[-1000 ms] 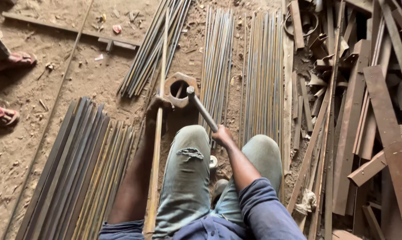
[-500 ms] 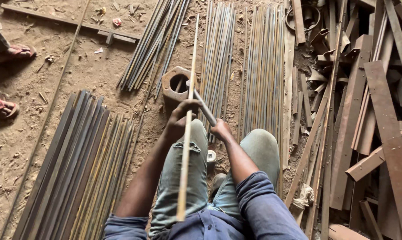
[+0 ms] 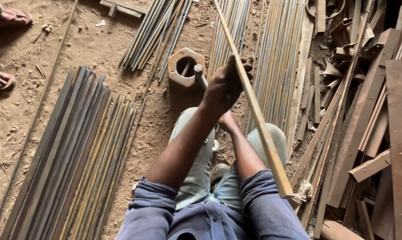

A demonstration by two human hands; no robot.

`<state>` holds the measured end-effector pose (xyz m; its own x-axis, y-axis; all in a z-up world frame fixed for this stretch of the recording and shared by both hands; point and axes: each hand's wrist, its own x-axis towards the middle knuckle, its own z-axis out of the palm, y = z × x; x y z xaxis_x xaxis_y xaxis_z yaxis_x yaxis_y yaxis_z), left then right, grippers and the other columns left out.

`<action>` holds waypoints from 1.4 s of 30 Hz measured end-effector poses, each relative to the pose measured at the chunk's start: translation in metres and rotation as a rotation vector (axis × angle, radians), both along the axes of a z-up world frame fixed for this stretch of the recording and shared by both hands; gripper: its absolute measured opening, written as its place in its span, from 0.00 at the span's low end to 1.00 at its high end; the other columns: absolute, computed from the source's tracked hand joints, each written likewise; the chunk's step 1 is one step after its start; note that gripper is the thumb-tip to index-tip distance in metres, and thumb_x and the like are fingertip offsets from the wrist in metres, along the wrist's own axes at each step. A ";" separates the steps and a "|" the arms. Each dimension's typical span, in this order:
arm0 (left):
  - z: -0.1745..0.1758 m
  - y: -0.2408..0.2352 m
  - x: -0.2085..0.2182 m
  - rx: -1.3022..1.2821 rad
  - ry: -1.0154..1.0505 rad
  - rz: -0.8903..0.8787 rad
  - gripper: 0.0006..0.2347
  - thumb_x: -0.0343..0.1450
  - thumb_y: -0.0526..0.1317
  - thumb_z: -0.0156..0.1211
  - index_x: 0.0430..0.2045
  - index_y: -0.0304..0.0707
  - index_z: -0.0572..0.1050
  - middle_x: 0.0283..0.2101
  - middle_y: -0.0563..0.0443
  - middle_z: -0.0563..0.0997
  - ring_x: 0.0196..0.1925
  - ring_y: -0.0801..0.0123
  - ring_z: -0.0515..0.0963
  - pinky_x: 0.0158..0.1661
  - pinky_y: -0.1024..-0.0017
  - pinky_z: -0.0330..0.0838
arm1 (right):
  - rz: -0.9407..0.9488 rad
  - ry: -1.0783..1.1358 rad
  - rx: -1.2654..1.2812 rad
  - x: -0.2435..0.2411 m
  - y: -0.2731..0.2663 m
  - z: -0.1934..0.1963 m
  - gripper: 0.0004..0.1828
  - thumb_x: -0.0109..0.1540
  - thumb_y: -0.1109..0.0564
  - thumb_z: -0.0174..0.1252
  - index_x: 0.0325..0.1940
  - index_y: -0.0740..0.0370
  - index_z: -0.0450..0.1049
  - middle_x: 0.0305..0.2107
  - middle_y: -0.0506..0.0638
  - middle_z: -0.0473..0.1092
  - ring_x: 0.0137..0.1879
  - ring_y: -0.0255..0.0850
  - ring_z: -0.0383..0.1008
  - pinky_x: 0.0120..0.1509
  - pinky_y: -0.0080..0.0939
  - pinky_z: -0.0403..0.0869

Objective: The person sits on the ground and repeatedly strikes the end of a metal rod with a sledgehammer against a hexagonal anvil to sharpen or shape the tip. The person handles the rod with both hands, adjusting its position between strikes.

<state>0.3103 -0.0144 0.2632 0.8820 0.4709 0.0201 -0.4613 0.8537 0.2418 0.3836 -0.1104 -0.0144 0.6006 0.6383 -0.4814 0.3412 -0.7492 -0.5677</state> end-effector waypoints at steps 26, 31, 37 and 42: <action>0.010 0.034 -0.006 0.004 -0.218 -0.030 0.15 0.80 0.50 0.46 0.45 0.35 0.72 0.43 0.34 0.83 0.36 0.54 0.85 0.41 0.58 0.82 | -0.099 0.289 0.164 -0.010 -0.010 0.024 0.27 0.53 0.50 0.73 0.51 0.64 0.77 0.26 0.49 0.76 0.25 0.35 0.72 0.27 0.37 0.67; -0.012 0.036 -0.045 0.711 0.232 0.336 0.12 0.76 0.43 0.56 0.46 0.32 0.71 0.41 0.36 0.81 0.43 0.56 0.84 0.45 0.56 0.85 | -0.084 0.419 0.331 0.009 -0.021 0.001 0.29 0.51 0.49 0.74 0.49 0.70 0.77 0.28 0.48 0.78 0.28 0.34 0.78 0.29 0.35 0.74; -0.174 0.058 -0.168 0.181 0.665 -0.129 0.16 0.79 0.49 0.52 0.25 0.39 0.68 0.21 0.57 0.70 0.20 0.72 0.70 0.23 0.75 0.68 | -0.179 0.542 0.299 0.011 -0.028 0.008 0.25 0.53 0.48 0.69 0.44 0.72 0.77 0.23 0.51 0.73 0.20 0.36 0.70 0.20 0.37 0.65; -0.322 0.013 -0.278 0.718 1.273 0.018 0.20 0.78 0.54 0.47 0.21 0.42 0.74 0.15 0.61 0.69 0.15 0.77 0.66 0.18 0.75 0.58 | -0.269 0.519 0.370 0.005 -0.018 0.019 0.15 0.55 0.56 0.65 0.39 0.70 0.73 0.21 0.50 0.71 0.19 0.35 0.69 0.19 0.37 0.66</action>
<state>0.0325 -0.0011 -0.0593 0.4771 0.7067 -0.5224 0.3764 0.3728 0.8481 0.3882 -0.1280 0.0048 0.5120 0.6769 -0.5289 -0.2146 -0.4954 -0.8418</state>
